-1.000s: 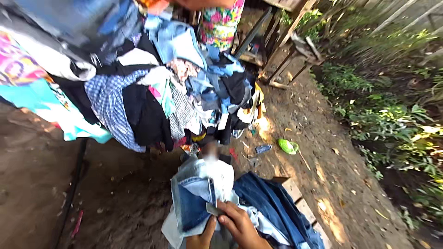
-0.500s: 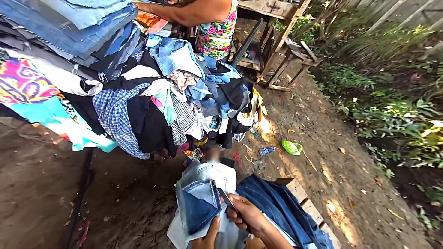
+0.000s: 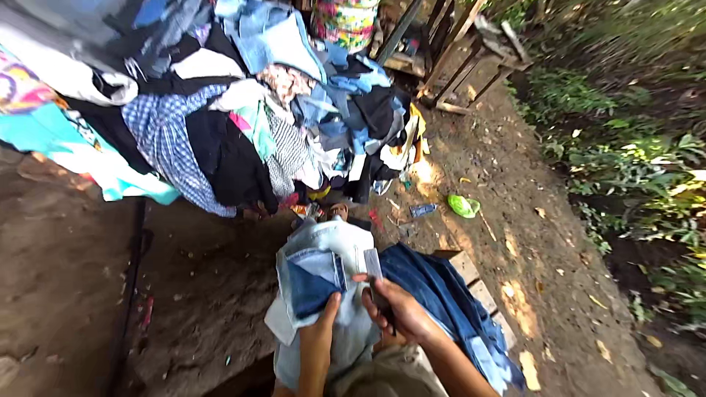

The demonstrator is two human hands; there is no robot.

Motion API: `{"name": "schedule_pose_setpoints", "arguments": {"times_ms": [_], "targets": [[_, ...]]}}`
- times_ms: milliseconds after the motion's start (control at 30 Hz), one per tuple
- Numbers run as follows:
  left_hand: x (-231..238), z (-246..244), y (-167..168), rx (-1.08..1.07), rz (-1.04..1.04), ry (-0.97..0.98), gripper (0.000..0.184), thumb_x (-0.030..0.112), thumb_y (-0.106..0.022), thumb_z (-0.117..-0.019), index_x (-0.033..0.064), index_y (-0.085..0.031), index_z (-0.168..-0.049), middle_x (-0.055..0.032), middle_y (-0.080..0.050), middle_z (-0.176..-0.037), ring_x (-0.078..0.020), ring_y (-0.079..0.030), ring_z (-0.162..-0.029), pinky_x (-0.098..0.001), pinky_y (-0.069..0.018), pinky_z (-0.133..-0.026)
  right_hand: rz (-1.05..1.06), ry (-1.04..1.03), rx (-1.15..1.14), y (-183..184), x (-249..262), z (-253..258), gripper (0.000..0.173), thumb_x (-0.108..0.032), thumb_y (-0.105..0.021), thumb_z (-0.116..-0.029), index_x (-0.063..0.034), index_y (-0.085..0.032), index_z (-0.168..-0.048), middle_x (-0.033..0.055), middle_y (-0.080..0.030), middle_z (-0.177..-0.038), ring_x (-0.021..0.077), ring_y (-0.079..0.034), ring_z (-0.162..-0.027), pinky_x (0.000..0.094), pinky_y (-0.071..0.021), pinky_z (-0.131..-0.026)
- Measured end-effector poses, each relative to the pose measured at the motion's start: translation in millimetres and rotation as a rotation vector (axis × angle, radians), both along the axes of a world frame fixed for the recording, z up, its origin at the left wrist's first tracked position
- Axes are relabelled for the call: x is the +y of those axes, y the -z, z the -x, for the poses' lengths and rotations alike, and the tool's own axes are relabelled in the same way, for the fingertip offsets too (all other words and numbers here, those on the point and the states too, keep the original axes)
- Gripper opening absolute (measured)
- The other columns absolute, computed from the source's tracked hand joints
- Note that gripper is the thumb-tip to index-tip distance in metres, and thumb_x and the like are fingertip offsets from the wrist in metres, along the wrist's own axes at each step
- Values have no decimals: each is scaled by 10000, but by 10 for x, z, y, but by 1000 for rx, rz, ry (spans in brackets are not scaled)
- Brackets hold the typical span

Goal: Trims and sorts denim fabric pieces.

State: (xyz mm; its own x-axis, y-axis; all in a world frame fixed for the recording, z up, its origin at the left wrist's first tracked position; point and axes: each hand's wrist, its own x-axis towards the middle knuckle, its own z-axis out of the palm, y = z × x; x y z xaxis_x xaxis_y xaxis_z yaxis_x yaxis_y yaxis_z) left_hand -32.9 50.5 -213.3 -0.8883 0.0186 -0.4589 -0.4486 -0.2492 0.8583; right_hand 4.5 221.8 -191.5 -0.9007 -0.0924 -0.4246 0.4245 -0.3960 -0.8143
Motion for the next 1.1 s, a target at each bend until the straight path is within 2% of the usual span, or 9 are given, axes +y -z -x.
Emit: {"name": "schedule_pose_setpoints", "arguments": {"times_ms": [100, 200, 367, 500, 633, 733, 867, 967, 1100], "targets": [[-17, -16, -69, -15, -8, 13, 422, 33, -765, -853, -54, -596, -1230, -59, -726, -1072, -71, -694, -1006, -276, -584, -915, -519, -52, 205, -17, -29, -72, 605, -490, -294, -1088, -46, -611, -1349, -123, -552, -754, -55, -428, -584, 137, -374, -536], [1, -11, -109, -43, -11, 2, 443, 8, -764, -838, -60, -583, -1237, -59, -725, -1064, -59, -690, -1005, -263, -579, -916, -886, -84, 320, -9, -80, -107, 554, -458, -461, -1059, -65, -577, -1431, -4, -620, -780, 47, -521, -618, 270, -487, -593], [0, -24, -86, -27, -7, 7, 370, -23, -724, -843, -44, -605, -1193, -22, -724, -1018, -22, -685, -960, -221, -573, -891, -1003, -138, 339, 11, -237, -132, 572, -405, -590, -1018, -71, -523, -1477, 64, -644, -772, 131, -569, -596, 348, -528, -582], [-7, -40, -35, 19, -46, 9, 352, -16, -736, -853, -55, -624, -1184, -56, -736, -1040, -71, -699, -992, -259, -577, -931, -1031, -57, 408, 119, -284, -131, 472, -345, -576, -1036, -35, -599, -1391, 88, -703, -922, 95, -610, -681, 293, -551, -657], [22, -56, -32, 72, -55, -11, 371, -21, -736, -850, -73, -603, -1192, -62, -731, -1050, -67, -695, -1011, -255, -570, -951, -810, 46, 397, 147, -277, -88, 381, -236, -603, -1023, 13, -658, -1306, 51, -726, -1028, 6, -635, -801, 197, -547, -764], [24, -65, -40, 87, -52, 1, 395, -7, -742, -849, -79, -583, -1204, -52, -726, -1057, -57, -691, -1015, -249, -565, -955, -219, 126, 92, 3, -294, -39, 310, -181, -505, -1038, -58, -627, -1294, -91, -591, -750, -44, -453, -544, 129, -369, -478], [22, -79, -35, 76, -52, 14, 397, 9, -752, -855, -76, -585, -1205, -51, -729, -1052, -55, -691, -1016, -245, -562, -960, 239, 109, -149, -8, -175, 0, 215, -356, -559, -1023, -182, -604, -1142, -56, -566, -688, 1, -463, -470, 140, -365, -408], [21, -72, -93, 62, -25, 21, 446, 31, -779, -841, -80, -579, -1223, -54, -726, -1069, -55, -687, -1026, -254, -562, -964, 242, 55, -99, 23, -161, -14, 247, -416, -554, -1026, -197, -558, -1140, -68, -544, -703, -2, -471, -500, 136, -373, -431], [28, -43, -169, -4, 43, 95, 595, 37, -863, -742, -74, -576, -1252, -62, -725, -1105, -51, -682, -1047, -254, -556, -972, -187, 58, 99, -6, -165, -65, 309, -250, -413, -1060, -80, -555, -1275, -141, -511, -698, -24, -478, -597, 167, -428, -592]]}}
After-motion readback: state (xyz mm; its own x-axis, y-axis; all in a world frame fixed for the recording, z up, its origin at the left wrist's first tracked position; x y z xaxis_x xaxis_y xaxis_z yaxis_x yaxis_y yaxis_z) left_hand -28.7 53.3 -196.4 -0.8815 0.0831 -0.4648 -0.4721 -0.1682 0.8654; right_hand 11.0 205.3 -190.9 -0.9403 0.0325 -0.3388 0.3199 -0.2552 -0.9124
